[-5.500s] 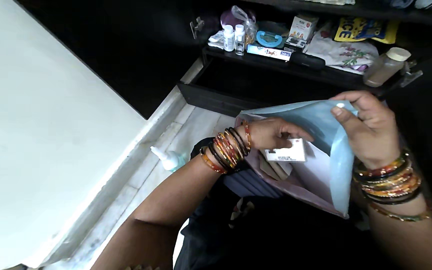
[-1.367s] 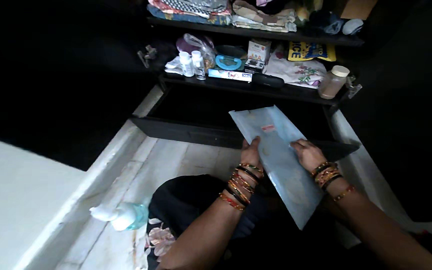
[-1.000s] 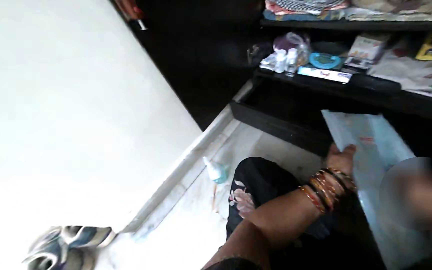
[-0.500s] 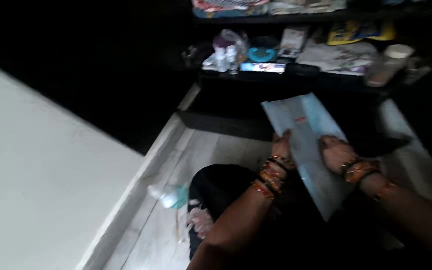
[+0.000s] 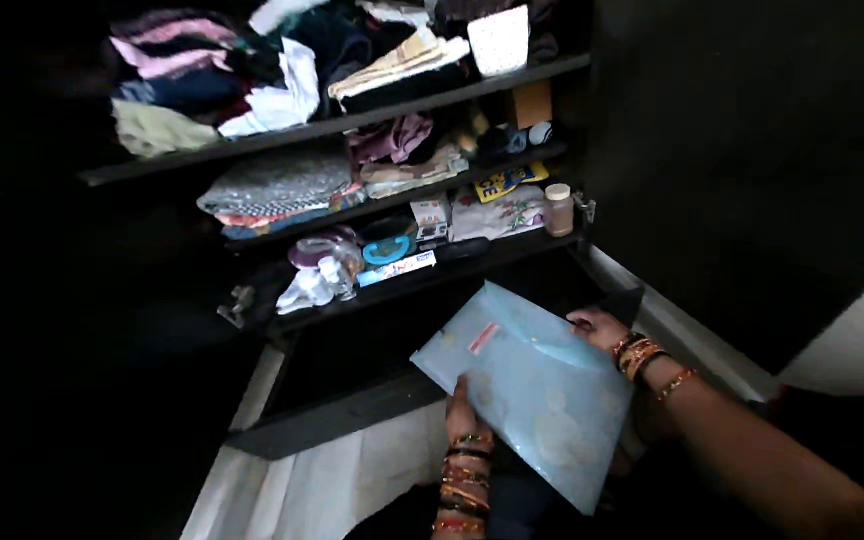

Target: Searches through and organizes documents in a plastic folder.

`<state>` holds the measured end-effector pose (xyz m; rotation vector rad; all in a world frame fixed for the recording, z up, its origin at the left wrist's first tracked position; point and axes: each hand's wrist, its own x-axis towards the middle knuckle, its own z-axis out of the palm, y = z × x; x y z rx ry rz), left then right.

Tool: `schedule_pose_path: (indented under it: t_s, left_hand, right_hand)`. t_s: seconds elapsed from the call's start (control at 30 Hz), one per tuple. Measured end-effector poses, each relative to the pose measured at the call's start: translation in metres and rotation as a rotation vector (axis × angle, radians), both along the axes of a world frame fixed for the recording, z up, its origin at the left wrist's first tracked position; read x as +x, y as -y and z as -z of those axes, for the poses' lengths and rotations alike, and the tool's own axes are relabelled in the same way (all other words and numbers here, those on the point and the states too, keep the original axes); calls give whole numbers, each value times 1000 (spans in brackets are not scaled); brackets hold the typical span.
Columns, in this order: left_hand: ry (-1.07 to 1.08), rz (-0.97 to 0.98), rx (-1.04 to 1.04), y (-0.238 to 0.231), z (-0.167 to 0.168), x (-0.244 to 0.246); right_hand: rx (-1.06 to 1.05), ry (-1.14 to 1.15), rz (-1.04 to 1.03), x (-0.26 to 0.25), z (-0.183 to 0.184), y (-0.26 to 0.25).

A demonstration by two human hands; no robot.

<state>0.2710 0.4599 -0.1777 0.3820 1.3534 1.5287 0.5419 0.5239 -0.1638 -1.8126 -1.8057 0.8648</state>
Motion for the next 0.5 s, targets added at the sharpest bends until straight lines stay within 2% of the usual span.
schedule_pose_path:
  t_s: [0.07,0.13,0.33,0.43,0.5]
  left_hand:
    - [-5,-27,-21,1,-3,-2]
    - [-24,-62,-51,2,-7,-7]
    - [20,-65,17,6,-23,-34]
    - [51,-23,109,8,-33,-53]
    - [74,37,160,10,-37,-65]
  right_hand:
    - [-210,-58,-5,12,-4,5]
    - [-324,-204,-31,23,-3,13]
    - [-443,-821,-169,23,-10,32]
    - [-506,-935,-276,10,-19,38]
    - [-497,-867,-309,-3,-34,45]
